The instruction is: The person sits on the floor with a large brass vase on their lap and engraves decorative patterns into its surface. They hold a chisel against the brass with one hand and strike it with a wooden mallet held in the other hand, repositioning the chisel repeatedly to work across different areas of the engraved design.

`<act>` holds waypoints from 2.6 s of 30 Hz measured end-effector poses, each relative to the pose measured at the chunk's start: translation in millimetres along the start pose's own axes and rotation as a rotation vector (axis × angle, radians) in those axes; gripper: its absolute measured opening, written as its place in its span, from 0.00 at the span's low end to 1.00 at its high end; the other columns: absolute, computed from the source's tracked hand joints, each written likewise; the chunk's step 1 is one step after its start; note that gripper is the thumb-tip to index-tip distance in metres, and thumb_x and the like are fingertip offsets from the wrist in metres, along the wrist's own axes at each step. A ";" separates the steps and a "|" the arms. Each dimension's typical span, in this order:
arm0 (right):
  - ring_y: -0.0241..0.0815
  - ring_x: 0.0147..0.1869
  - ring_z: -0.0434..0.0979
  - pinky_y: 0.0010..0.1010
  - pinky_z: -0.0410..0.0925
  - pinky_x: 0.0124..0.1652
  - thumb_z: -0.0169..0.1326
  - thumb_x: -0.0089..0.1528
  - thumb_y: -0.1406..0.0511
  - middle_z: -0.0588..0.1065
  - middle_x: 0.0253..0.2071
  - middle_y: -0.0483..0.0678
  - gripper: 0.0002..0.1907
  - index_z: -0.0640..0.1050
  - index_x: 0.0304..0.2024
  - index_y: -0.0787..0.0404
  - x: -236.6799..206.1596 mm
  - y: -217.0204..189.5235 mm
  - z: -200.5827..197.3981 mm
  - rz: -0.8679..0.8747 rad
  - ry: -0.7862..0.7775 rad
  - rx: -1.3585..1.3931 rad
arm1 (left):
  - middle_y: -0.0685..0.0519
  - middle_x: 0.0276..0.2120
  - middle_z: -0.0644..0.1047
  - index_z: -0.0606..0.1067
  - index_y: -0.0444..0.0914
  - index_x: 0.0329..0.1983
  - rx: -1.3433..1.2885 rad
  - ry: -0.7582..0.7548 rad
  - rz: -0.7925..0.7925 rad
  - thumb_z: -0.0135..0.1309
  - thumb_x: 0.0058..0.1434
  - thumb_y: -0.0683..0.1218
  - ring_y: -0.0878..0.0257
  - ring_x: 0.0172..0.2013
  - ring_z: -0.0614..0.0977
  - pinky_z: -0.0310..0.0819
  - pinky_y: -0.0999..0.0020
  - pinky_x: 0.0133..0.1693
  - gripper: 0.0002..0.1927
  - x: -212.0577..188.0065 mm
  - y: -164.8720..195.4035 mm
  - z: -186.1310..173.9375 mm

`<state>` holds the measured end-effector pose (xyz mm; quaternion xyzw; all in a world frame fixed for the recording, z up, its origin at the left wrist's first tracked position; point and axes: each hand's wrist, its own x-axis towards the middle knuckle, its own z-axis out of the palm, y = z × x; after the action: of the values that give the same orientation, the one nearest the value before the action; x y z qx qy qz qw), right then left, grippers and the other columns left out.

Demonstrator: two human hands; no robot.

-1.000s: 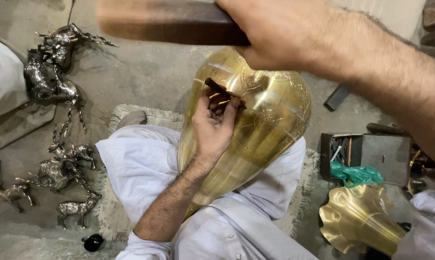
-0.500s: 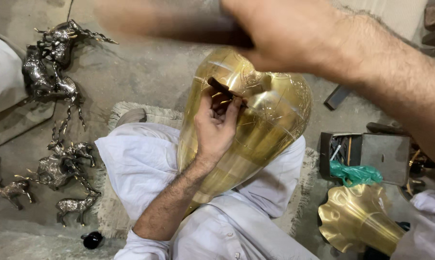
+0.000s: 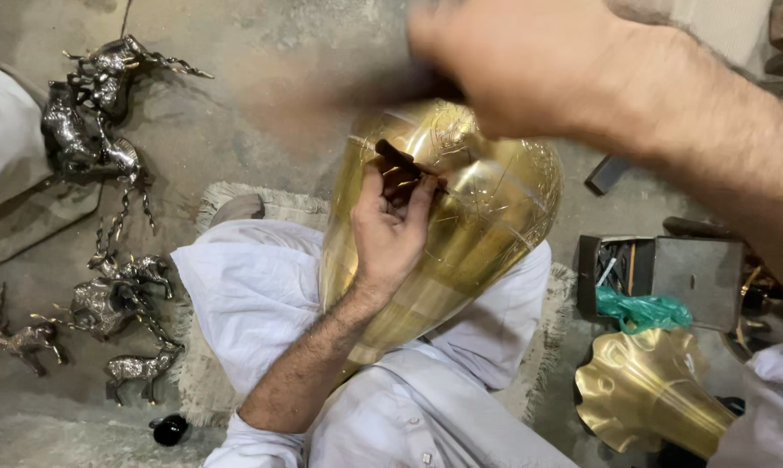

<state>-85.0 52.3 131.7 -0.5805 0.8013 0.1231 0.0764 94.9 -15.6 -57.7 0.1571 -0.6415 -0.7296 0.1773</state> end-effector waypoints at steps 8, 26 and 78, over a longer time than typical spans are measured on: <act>0.53 0.37 0.83 0.42 0.76 0.34 0.59 0.58 0.71 0.80 0.33 0.54 0.13 0.79 0.46 0.59 -2.2 -17.4 -26.9 0.018 0.007 0.068 | 0.44 0.47 0.82 0.67 0.28 0.56 -0.042 -0.007 -0.111 0.52 0.69 0.36 0.60 0.48 0.87 0.86 0.68 0.48 0.14 -5.3 2.0 3.0; 0.51 0.32 0.82 0.40 0.74 0.29 0.60 0.61 0.65 0.79 0.31 0.53 0.09 0.81 0.44 0.58 -22.7 -11.6 -10.1 -0.034 0.168 0.008 | 0.46 0.46 0.82 0.65 0.30 0.56 -0.030 0.004 0.006 0.55 0.71 0.36 0.61 0.47 0.86 0.83 0.70 0.51 0.14 -14.6 -3.6 11.2; 0.32 0.43 0.79 0.25 0.76 0.50 0.71 0.63 0.65 0.76 0.38 0.41 0.18 0.74 0.49 0.57 -140.9 -144.5 216.7 1.126 1.098 1.145 | 0.51 0.40 0.83 0.73 0.47 0.61 0.268 -1.705 0.585 0.59 0.69 0.47 0.49 0.40 0.85 0.77 0.50 0.40 0.18 201.6 16.2 -10.7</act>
<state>92.0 199.9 -54.3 0.0363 0.8243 -0.5547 -0.1072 -78.3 -119.7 -43.4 -0.5854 -0.6487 -0.4438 -0.1989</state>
